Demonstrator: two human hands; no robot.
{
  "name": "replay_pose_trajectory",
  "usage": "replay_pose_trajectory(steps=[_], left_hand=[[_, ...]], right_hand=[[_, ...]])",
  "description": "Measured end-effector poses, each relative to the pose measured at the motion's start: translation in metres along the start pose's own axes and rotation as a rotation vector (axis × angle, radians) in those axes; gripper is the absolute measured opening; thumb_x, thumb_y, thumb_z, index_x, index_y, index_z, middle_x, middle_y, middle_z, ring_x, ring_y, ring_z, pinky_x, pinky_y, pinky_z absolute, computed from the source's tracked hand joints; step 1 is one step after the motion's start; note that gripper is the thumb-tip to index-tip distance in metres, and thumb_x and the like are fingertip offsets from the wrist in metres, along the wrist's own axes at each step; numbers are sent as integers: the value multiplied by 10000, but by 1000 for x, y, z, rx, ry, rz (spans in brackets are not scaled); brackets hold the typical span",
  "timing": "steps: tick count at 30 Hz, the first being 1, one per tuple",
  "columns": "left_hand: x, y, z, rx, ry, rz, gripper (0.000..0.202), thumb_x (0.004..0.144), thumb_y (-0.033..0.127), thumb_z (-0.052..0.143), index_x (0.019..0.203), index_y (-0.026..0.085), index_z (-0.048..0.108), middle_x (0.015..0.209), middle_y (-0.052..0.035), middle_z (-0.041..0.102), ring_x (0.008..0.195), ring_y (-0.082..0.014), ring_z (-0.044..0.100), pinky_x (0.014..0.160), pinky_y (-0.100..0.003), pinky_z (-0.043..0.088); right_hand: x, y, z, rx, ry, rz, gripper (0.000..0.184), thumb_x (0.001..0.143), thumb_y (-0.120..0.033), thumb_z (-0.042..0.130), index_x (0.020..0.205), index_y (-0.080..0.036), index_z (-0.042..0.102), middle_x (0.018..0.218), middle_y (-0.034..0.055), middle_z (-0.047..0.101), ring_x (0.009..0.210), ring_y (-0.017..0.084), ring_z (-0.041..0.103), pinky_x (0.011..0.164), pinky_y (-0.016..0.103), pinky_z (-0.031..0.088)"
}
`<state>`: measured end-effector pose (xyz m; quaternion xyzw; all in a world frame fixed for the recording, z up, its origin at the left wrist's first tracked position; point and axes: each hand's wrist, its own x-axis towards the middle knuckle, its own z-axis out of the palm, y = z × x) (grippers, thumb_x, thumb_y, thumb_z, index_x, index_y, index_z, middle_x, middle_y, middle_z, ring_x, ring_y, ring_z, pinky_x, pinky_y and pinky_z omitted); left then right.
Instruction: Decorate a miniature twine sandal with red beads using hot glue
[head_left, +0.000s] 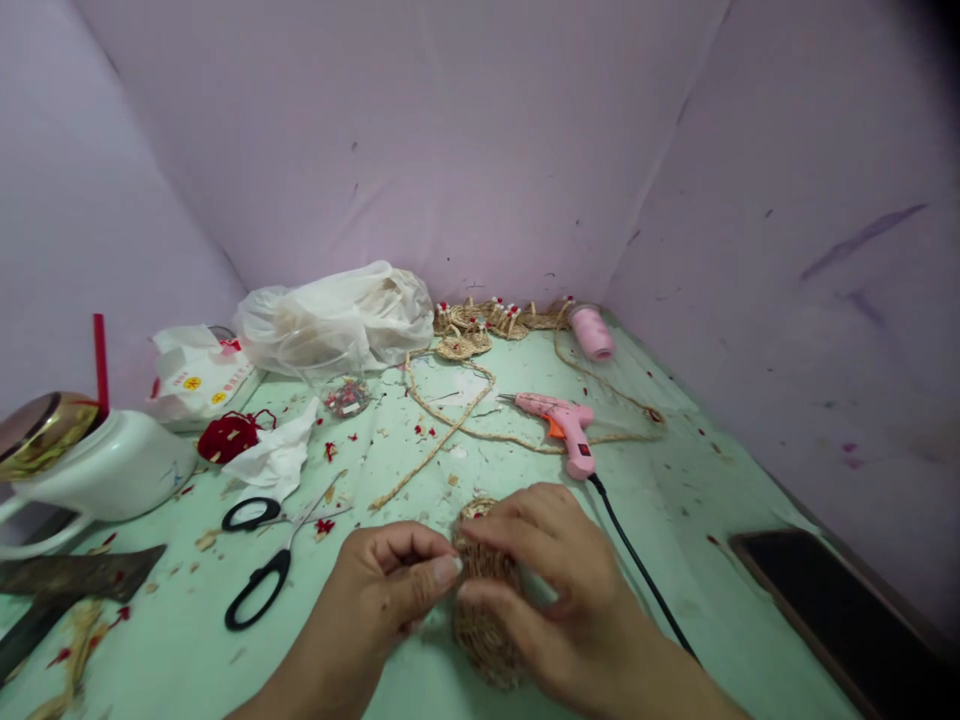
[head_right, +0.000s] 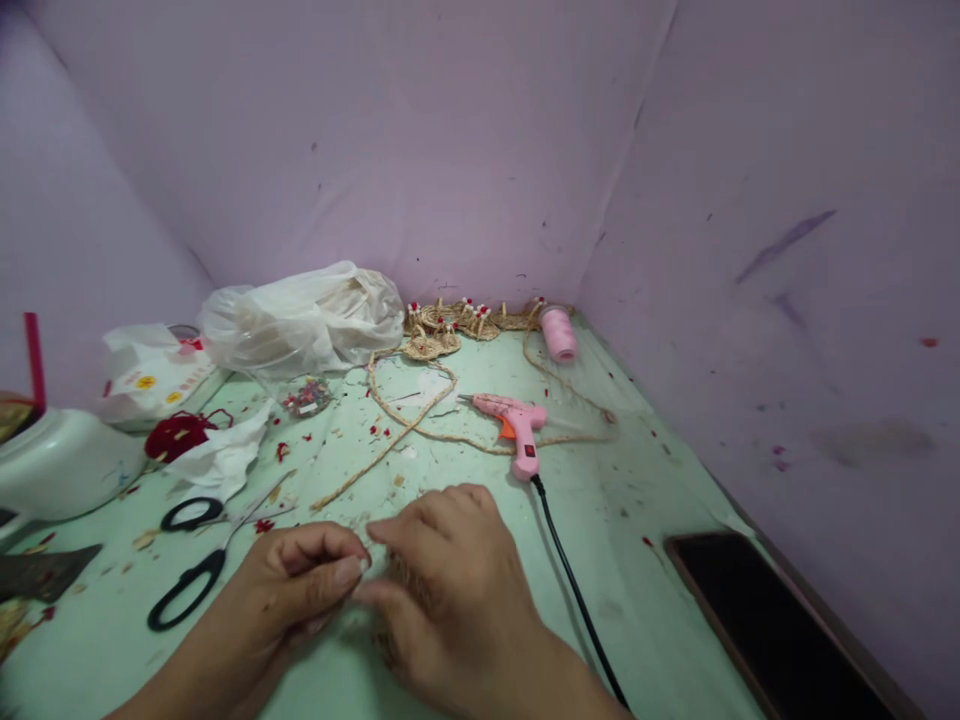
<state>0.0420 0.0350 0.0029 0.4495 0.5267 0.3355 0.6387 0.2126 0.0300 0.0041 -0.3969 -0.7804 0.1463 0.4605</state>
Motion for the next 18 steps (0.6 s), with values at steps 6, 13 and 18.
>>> replay_pose_trajectory(steps=[6,13,18], left_hand=[[11,-7,6,582,177,851,120,750,104,553,729,164,656,675,-27,598,634,-117,557,579,-213,439],[18,-22,11,813,165,1013,176,750,19,532,832,153,609,735,-26,572,672,-101,563,597,-192,455],[21,-23,13,870,183,1006,157,749,31,546,826,157,599,735,-18,578,667,-92,566,604,-179,454]], right_hand=[[8,31,-21,75,6,487,211,842,-212,433,978,-188,592,908,56,657,869,181,587,770,324,439],[0,45,-1,229,-130,545,251,855,-201,387,1022,-178,572,894,47,652,869,184,561,791,349,419],[0,41,-1,231,-176,557,289,875,-220,363,1087,-183,556,876,60,626,874,189,534,793,362,406]])
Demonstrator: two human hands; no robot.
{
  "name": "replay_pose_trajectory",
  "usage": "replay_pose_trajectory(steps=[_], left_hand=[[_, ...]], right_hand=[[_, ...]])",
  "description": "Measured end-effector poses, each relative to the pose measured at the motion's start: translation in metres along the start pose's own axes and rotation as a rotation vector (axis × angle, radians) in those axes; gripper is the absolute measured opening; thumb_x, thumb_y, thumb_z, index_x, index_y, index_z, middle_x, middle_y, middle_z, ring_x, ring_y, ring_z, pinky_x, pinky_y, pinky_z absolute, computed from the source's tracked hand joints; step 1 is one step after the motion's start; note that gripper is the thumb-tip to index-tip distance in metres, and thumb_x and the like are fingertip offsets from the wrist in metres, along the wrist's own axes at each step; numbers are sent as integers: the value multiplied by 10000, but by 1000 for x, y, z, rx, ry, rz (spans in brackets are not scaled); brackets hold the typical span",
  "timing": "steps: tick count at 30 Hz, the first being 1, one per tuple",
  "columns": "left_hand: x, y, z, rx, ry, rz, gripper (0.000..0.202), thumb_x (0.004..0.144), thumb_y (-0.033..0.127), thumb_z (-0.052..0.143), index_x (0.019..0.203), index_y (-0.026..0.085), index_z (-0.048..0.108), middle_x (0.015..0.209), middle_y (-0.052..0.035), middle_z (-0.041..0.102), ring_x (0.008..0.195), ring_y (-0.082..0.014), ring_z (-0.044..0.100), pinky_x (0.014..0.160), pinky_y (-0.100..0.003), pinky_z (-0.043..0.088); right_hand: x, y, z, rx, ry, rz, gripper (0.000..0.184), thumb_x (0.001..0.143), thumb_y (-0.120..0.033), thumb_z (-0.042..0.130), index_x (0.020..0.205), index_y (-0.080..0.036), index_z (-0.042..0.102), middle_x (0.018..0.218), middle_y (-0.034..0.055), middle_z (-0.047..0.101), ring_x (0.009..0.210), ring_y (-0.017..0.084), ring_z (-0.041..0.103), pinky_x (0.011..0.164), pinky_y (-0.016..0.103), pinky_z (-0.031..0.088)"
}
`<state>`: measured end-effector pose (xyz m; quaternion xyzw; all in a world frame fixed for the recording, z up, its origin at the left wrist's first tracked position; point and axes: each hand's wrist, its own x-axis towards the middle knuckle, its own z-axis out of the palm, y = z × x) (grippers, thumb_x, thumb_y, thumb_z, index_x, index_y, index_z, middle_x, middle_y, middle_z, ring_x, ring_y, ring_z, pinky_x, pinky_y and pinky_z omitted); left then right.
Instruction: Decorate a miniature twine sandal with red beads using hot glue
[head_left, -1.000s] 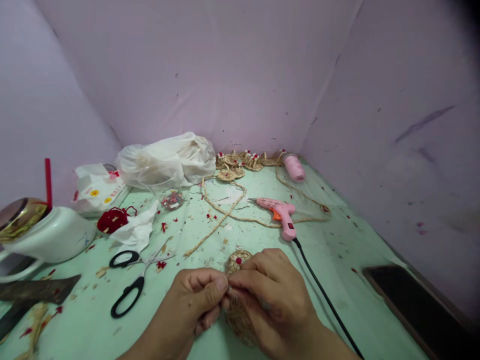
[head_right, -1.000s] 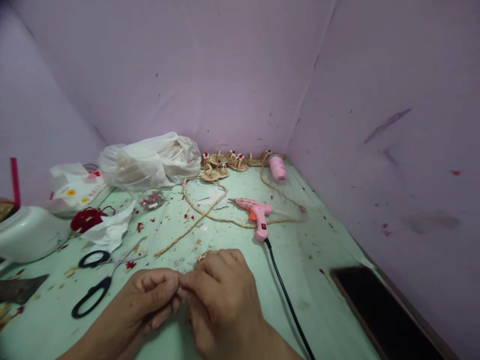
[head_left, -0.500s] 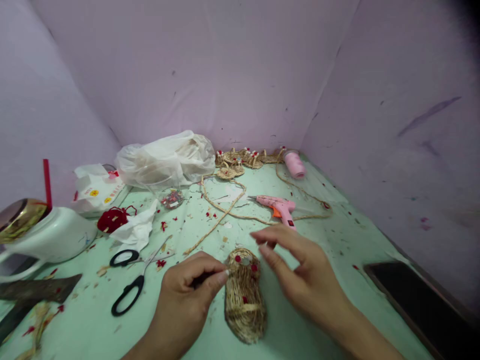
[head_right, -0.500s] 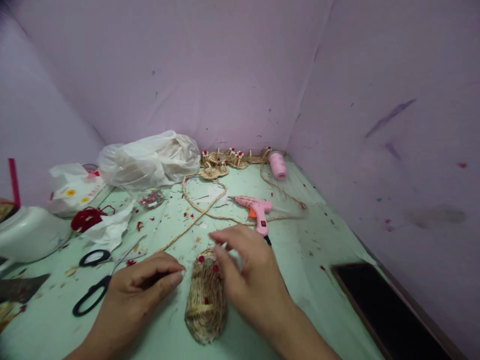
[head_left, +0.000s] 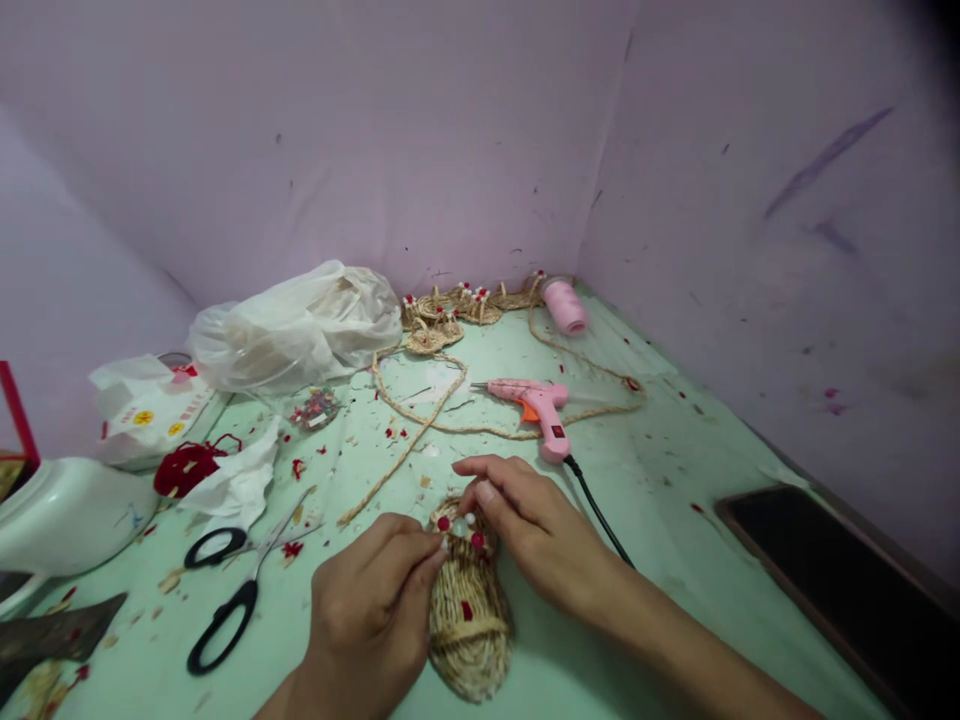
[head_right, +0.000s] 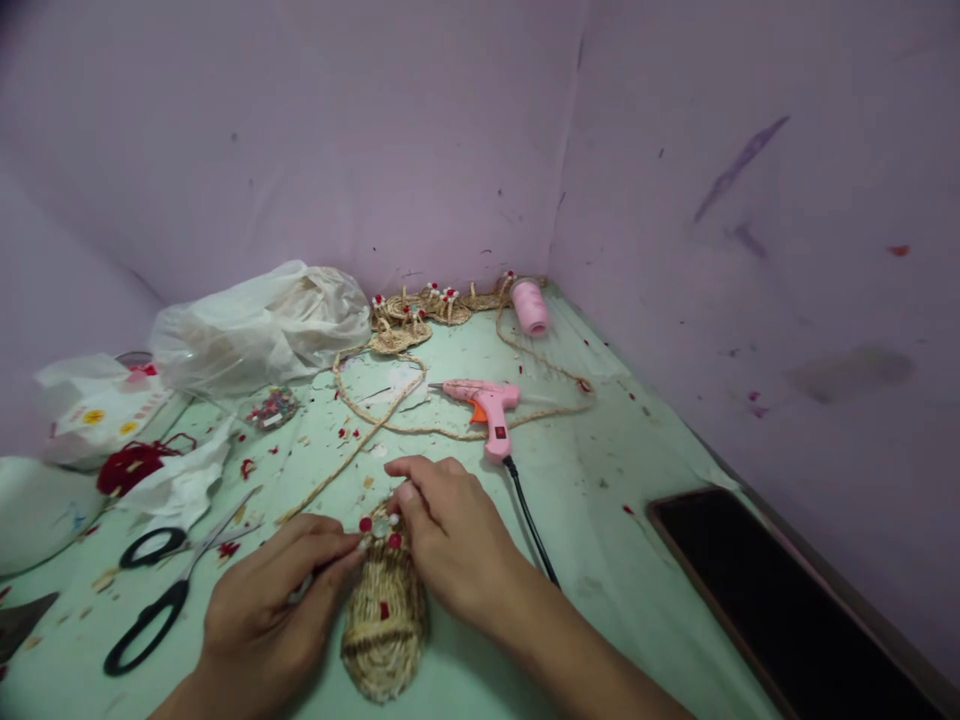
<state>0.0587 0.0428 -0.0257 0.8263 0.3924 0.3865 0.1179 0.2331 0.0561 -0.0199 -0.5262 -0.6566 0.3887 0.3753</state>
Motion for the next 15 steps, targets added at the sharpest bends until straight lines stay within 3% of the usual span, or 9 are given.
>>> replay_pose_trajectory(steps=[9,15], left_hand=[[4,1,0,12,-29,-15,123,757,53,539,777,166,585,700,-7,582,641,-92,565,589,-175,447],[6,1,0,72,-87,-111,70,762,138,553,712,184,567,643,21,577,572,-87,542,550,-177,431]], right_hand=[[0,1,5,6,-2,46,304,880,-241,365,1135,-198,524,972,81,592,944,211,512,823,386,388],[1,0,3,6,-5,46,298,876,-244,376,1129,-204,530,955,77,597,906,206,522,788,365,396]])
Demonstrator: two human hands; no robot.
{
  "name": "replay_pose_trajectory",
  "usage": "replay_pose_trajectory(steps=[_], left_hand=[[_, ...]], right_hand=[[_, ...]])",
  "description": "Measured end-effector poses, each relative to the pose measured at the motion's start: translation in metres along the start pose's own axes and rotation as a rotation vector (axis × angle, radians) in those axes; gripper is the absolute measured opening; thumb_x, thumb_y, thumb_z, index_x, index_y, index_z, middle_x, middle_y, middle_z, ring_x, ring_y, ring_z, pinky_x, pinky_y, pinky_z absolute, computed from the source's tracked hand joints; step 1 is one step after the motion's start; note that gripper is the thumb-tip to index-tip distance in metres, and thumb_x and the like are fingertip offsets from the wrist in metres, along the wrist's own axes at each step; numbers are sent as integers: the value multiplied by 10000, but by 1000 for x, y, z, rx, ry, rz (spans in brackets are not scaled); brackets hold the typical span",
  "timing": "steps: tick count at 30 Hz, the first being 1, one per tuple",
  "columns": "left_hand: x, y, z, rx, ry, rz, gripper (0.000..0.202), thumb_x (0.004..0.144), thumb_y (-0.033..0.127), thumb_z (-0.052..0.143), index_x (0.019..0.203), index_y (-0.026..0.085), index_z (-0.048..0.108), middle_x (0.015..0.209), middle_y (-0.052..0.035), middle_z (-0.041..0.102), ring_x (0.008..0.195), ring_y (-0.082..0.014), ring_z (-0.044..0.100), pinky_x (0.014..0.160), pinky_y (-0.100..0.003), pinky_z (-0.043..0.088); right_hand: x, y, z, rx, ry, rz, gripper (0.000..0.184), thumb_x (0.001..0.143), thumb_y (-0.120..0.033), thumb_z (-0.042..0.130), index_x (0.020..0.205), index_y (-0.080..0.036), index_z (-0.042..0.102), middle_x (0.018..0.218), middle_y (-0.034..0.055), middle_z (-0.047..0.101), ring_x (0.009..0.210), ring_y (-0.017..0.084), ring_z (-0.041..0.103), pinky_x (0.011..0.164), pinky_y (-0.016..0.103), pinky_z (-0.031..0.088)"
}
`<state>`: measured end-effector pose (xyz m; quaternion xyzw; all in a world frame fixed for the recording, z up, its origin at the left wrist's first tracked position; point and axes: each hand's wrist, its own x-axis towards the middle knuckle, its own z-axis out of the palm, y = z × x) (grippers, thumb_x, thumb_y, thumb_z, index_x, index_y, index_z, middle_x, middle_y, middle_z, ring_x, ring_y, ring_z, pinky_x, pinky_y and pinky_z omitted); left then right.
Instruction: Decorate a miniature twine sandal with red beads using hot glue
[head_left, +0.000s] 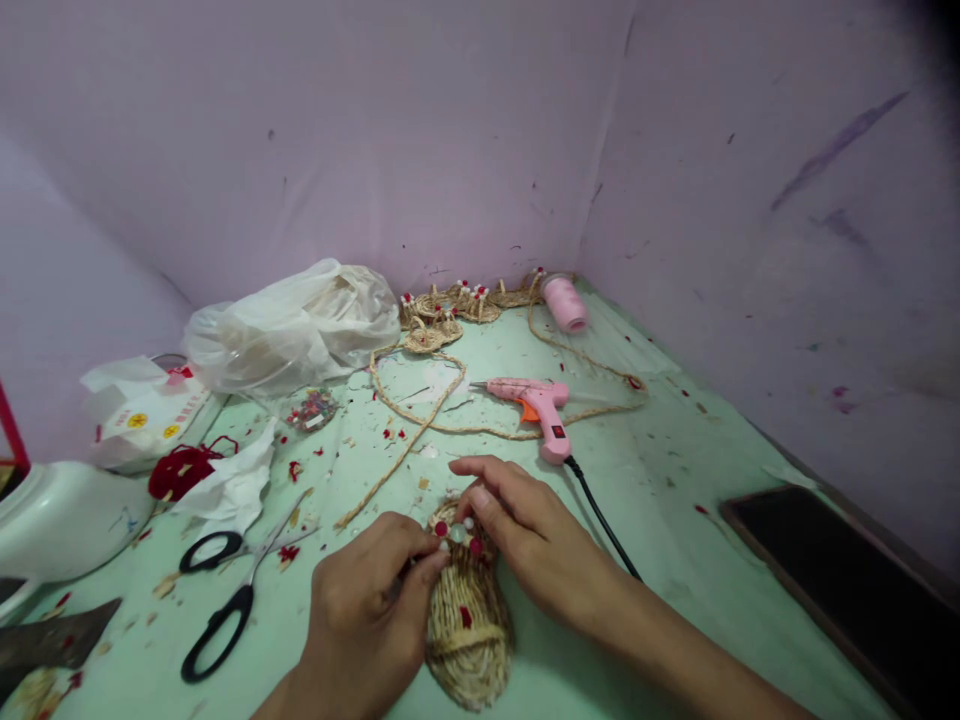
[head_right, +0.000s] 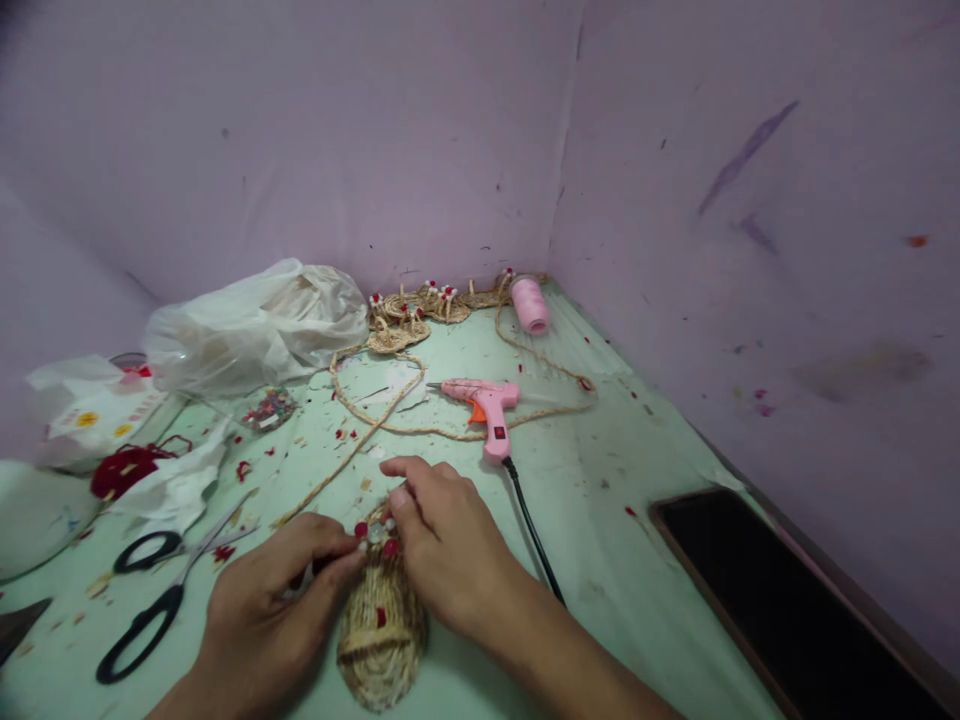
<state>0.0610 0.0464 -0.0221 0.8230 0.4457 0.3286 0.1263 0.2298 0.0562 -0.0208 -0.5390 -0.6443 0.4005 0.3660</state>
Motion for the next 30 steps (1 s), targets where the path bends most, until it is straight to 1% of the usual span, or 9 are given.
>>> replay_pose_trajectory(steps=[4,11,15,19,20,22,24,27,30], left_hand=[[1,0,-1,50,-22,-47,82,760,175,556,681,198,554,601,41,567,519,-85,513,523,-183,415],[1,1,-1,-48,-19,-20,91,774,138,530,702,185,560,637,27,568,575,-85,530,539,-177,408],[1,3,0,-38,-16,-32,111,780,142,515,686,186,553,626,23,559,563,-92,521,536,-188,408],[3,2,-8,40,-82,-102,36,741,212,575,733,197,543,633,27,555,531,-102,502,506,-204,410],[3,1,-12,46,-105,-118,67,728,228,592,756,198,538,647,26,555,529,-102,498,500,-206,410],[3,-1,-18,32,-133,-129,93,726,232,594,783,197,529,677,21,557,538,-100,498,500,-208,412],[3,-4,-20,10,-140,-124,50,747,213,563,771,193,523,687,16,552,547,-98,497,511,-209,412],[0,-7,-17,15,-138,-151,41,747,188,550,765,191,513,678,18,527,562,-101,487,530,-216,404],[-3,-6,-9,-16,-121,-220,114,730,180,552,831,188,499,738,6,523,615,-112,489,573,-230,406]], right_hand=[[0,-1,-1,-1,-4,7,297,874,-245,378,1127,-202,528,963,77,594,917,208,519,793,367,394],[0,-2,-1,9,-16,21,303,873,-259,377,1130,-193,524,979,79,592,934,208,518,815,374,387],[-1,-3,-2,17,-20,24,304,875,-261,375,1128,-190,526,995,81,596,945,208,517,814,372,387],[0,-3,-2,33,-8,12,304,881,-270,363,1130,-193,520,934,70,623,954,213,519,821,381,374],[0,-2,-2,46,-4,9,300,881,-271,363,1124,-196,522,908,64,630,944,213,525,819,381,372],[1,0,-4,74,3,3,285,881,-271,363,1102,-199,528,868,54,641,910,208,540,807,377,375],[2,2,-6,95,15,-7,276,882,-271,358,1087,-200,529,852,46,646,873,199,552,795,368,381],[2,3,-10,92,31,-14,276,883,-284,350,1083,-204,524,851,35,643,849,188,555,782,351,387],[0,0,-15,45,51,-19,273,874,-301,356,1066,-207,525,878,32,639,877,190,549,767,331,389]])
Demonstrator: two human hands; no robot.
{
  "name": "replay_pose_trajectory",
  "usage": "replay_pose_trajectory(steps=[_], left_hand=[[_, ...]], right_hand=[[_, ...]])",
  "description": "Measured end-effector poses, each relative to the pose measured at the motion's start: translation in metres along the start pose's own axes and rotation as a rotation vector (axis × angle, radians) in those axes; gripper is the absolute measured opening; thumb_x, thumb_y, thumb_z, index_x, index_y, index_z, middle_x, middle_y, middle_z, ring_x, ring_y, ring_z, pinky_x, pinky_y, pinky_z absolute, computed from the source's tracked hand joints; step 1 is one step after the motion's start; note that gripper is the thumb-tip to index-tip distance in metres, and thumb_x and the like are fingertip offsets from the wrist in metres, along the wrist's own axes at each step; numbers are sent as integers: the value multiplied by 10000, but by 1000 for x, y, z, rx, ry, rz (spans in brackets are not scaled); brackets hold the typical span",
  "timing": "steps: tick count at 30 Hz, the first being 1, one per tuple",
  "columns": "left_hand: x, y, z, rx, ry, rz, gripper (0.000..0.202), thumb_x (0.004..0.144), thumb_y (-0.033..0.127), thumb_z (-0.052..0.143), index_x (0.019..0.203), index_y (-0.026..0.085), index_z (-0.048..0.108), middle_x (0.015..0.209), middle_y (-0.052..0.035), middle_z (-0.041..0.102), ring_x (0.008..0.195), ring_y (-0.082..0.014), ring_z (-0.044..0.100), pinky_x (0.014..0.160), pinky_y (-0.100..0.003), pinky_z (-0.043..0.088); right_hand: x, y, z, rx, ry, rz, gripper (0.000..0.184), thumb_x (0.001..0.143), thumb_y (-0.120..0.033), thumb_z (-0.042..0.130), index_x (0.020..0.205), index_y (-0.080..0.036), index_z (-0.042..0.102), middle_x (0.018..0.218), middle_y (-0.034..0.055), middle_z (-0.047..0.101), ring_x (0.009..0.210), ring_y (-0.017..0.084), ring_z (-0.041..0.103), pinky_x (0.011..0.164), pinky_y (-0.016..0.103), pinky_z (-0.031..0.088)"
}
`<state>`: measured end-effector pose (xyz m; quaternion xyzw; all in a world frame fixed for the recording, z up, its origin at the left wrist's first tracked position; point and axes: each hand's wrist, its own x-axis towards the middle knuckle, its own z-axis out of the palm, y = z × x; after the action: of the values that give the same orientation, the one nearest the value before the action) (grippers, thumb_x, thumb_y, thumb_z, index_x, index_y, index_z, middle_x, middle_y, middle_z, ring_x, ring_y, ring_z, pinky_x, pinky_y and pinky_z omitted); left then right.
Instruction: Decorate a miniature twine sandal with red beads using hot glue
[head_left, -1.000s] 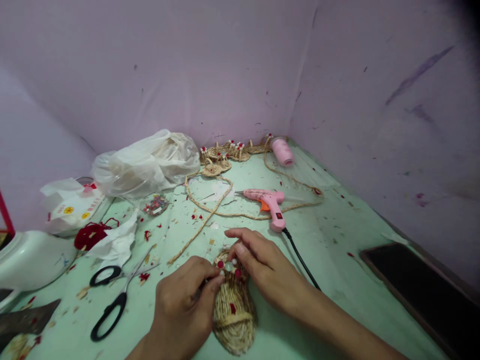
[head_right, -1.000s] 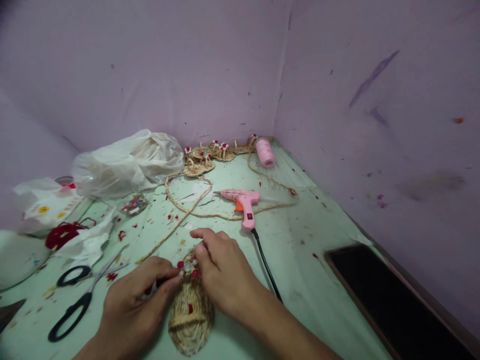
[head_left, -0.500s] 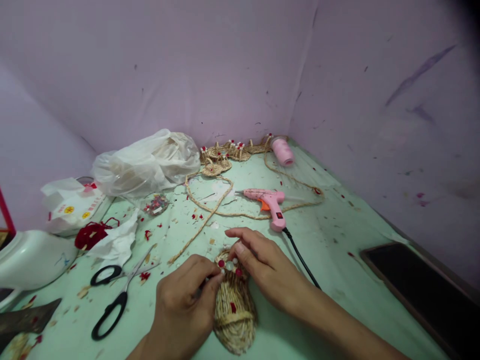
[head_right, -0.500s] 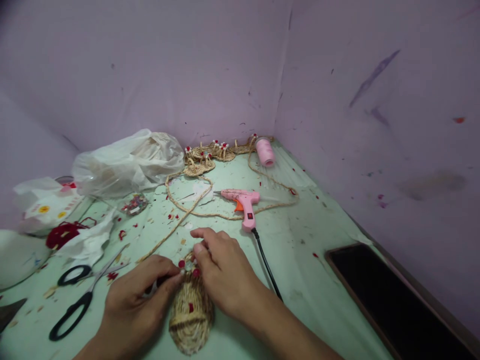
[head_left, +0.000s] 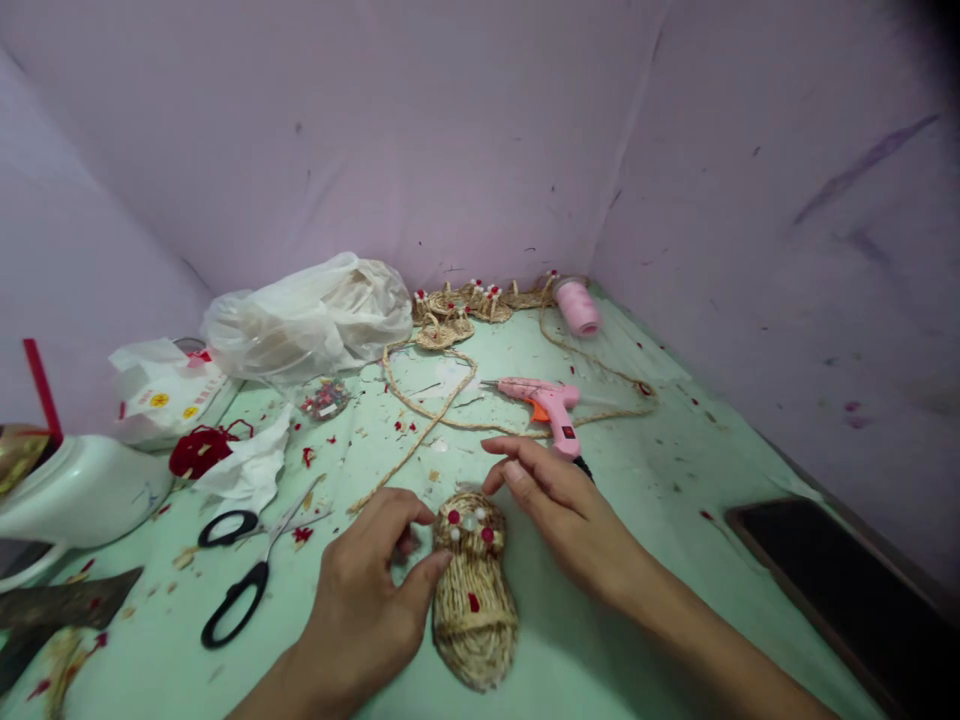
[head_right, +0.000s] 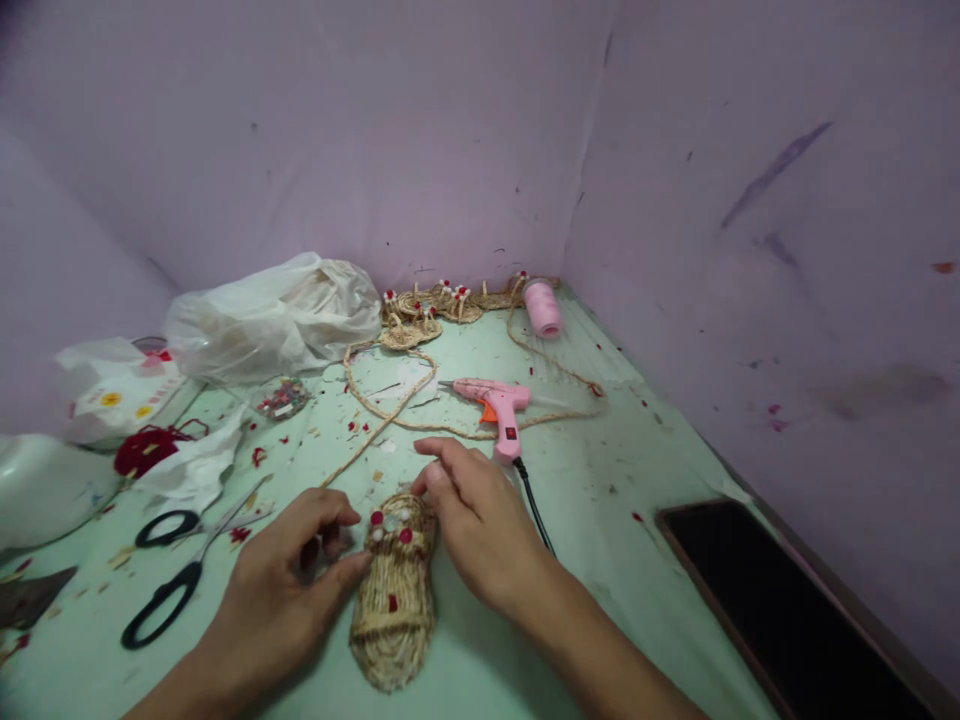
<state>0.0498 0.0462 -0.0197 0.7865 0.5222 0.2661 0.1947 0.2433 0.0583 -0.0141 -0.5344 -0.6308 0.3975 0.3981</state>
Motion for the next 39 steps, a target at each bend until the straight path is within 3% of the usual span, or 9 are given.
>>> replay_pose_trajectory(steps=[3,7,10,14,16,20,25,34,39], left_hand=[[0,3,5,-97,-36,-113,104,722,205,551,817,178,519,728,3,519,607,-115,472,572,-235,392],[3,7,4,-400,-163,-356,126,725,265,537,701,152,586,590,16,504,539,-102,436,508,-218,343],[4,8,3,-677,-205,-521,179,683,298,572,721,126,596,461,58,429,426,-65,352,422,-191,270],[6,8,1,-916,-313,-720,252,672,340,553,806,128,582,385,75,435,295,-38,252,318,-179,129],[6,6,0,-980,-334,-742,209,653,312,560,764,136,579,412,61,473,283,-28,262,304,-173,97],[9,3,-4,-1040,-362,-747,144,578,210,584,704,140,571,440,60,484,306,-23,322,309,-156,141],[12,1,-5,-1055,-460,-722,141,599,264,615,642,147,549,414,67,456,294,-20,286,310,-170,119],[12,6,-2,-1068,-361,-764,133,536,208,584,484,147,479,337,52,421,311,-39,306,364,-186,177],[11,4,-2,-1061,-375,-723,154,558,213,585,476,146,472,344,48,431,311,-36,316,364,-183,189]], right_hand=[[-5,-8,-9,-125,56,26,209,838,-321,412,917,-207,568,843,24,631,808,186,553,704,307,397],[-10,-16,-20,-293,29,119,216,788,-341,469,650,-201,558,605,-2,556,565,146,495,523,273,357],[-11,-14,-21,-241,-68,215,135,744,-314,515,724,-196,578,576,-9,525,528,137,477,483,262,360],[-9,-8,-13,72,-275,362,201,702,-298,560,865,-186,523,621,-17,521,560,132,496,520,266,425],[-9,-6,-8,163,-352,346,233,688,-307,591,872,-186,514,707,1,550,634,137,523,565,266,437],[-7,-3,-4,161,-351,289,239,670,-295,632,848,-174,528,733,9,575,639,124,518,573,250,412],[-6,0,0,122,-339,266,191,704,-277,600,843,-162,538,671,-4,559,586,112,487,526,233,375],[-9,-5,8,-17,-220,166,193,684,-255,570,852,-161,580,859,51,595,665,142,528,592,277,418],[-9,-4,7,-52,-209,149,191,681,-262,568,845,-169,600,791,37,598,654,148,529,569,271,411]])
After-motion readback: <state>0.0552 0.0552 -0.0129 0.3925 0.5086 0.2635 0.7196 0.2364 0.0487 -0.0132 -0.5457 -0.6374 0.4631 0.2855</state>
